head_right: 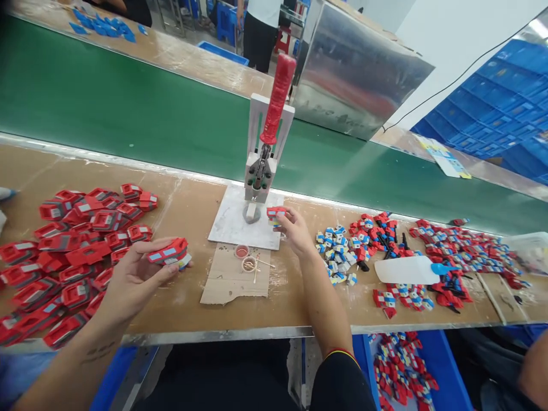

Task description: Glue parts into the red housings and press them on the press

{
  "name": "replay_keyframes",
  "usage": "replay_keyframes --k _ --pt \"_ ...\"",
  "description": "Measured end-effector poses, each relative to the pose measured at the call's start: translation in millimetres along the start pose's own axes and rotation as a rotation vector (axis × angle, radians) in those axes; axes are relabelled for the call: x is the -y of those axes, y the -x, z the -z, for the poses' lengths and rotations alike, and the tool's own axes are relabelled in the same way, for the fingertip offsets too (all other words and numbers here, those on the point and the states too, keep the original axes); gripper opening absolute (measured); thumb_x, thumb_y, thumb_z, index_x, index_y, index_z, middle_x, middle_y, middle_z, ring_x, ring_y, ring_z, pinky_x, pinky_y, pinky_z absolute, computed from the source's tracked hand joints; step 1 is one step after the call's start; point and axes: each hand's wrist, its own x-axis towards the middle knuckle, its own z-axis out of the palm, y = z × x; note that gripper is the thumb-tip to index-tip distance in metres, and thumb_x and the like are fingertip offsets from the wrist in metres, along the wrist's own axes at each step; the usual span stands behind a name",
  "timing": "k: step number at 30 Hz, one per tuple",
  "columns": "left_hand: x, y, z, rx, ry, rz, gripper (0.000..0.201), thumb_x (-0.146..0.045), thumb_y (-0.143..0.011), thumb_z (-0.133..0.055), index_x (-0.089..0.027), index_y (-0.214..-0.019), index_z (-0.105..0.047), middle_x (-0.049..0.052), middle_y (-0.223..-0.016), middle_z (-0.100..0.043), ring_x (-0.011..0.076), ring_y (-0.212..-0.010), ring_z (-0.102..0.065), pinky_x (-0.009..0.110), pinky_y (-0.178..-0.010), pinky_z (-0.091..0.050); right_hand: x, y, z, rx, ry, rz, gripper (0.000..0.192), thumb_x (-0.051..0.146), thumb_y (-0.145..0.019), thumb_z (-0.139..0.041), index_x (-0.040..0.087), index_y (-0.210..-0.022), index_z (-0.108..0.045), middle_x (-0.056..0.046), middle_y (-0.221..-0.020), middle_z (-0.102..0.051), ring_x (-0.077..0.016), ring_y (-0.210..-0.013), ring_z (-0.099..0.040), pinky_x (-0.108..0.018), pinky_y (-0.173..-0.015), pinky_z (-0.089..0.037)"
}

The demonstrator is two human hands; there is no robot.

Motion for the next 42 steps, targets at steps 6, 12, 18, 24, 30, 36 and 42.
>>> replay_keyframes --k 6,12,18,24,30,36,42 --pt "9 -78 -25.9 0.175 -0.062 -0.062 0.046 -0.042 -0.073 -0.09 -0.022 -0.1 -0.059 0.006 -0.101 -0.075 0.0199 -0.09 -0.075 0.032 -0.082 -0.064 7 -68 78 -0.141 0.318 0.032 0.047 0.057 -0.086 -0.075 0.02 -0.113 -0.068 -0.012 -0.118 -0.073 -0.0244 -0.101 -0.07 -0.039 -0.083 -0.062" --pt "17 -135 -55.4 0.269 -0.146 -0.066 0.053 -0.041 -0.07 -0.085 -0.02 -0.108 -0.056 0.006 -0.103 -0.071 0.021 -0.091 -0.075 0.035 -0.084 -0.062 11 -157 91 -0.11 0.559 0.01 0.035 0.04 -0.101 -0.068 0.019 -0.129 -0.066 -0.01 -0.134 -0.067 -0.024 -0.116 -0.069 -0.047 -0.1 -0.061" --pt "28 -147 -65.2 0.316 -0.15 -0.109 0.052 -0.044 -0.072 -0.085 -0.019 -0.109 -0.058 0.009 -0.107 -0.074 0.024 -0.098 -0.076 0.042 -0.093 -0.061 -15 -155 99 -0.167 0.58 -0.006 0.038 0.041 -0.101 -0.068 0.018 -0.132 -0.064 -0.01 -0.133 -0.067 -0.0239 -0.113 -0.07 -0.046 -0.097 -0.062" --pt "33 -150 -72.8 0.358 -0.222 -0.164 0.044 -0.041 -0.074 -0.084 -0.019 -0.106 -0.063 0.008 -0.106 -0.075 0.023 -0.096 -0.074 0.046 -0.102 -0.059 0 -142 122 -0.471 0.474 0.117 0.051 0.051 -0.1 -0.056 0.016 -0.137 -0.058 -0.019 -0.133 -0.063 -0.0236 -0.105 -0.066 -0.04 -0.089 -0.06" --pt "37 -151 -86.9 0.412 -0.278 -0.198 0.037 -0.032 -0.078 -0.078 -0.019 -0.108 -0.061 0.01 -0.109 -0.076 0.0255 -0.1 -0.075 0.049 -0.103 -0.059 91 -100 89 -0.644 0.229 0.562 0.046 0.062 -0.102 -0.043 0.025 -0.121 -0.062 -0.008 -0.119 -0.062 -0.0191 -0.1 -0.066 -0.031 -0.076 -0.059" --pt "41 -150 -98.0 0.455 -0.315 -0.207 0.033 -0.024 -0.078 -0.077 -0.018 -0.107 -0.061 0.011 -0.113 -0.076 0.025 -0.106 -0.074 0.046 -0.105 -0.057 195 -41 -3 -0.323 0.126 1.057 0.045 0.06 -0.1 -0.062 0.034 -0.138 -0.059 -0.003 -0.138 -0.06 -0.0255 -0.138 -0.059 -0.044 -0.108 -0.055" --pt "47 -149 -106.6 0.459 -0.329 -0.223 0.028 -0.021 -0.08 -0.075 -0.018 -0.105 -0.061 0.009 -0.109 -0.075 0.0239 -0.104 -0.072 0.044 -0.103 -0.057 197 -47 -34 -0.154 0.187 1.029 0.063 0.061 -0.104 -0.053 0.037 -0.159 -0.037 -0.005 -0.146 -0.058 -0.0286 -0.139 -0.062 -0.045 -0.105 -0.06"
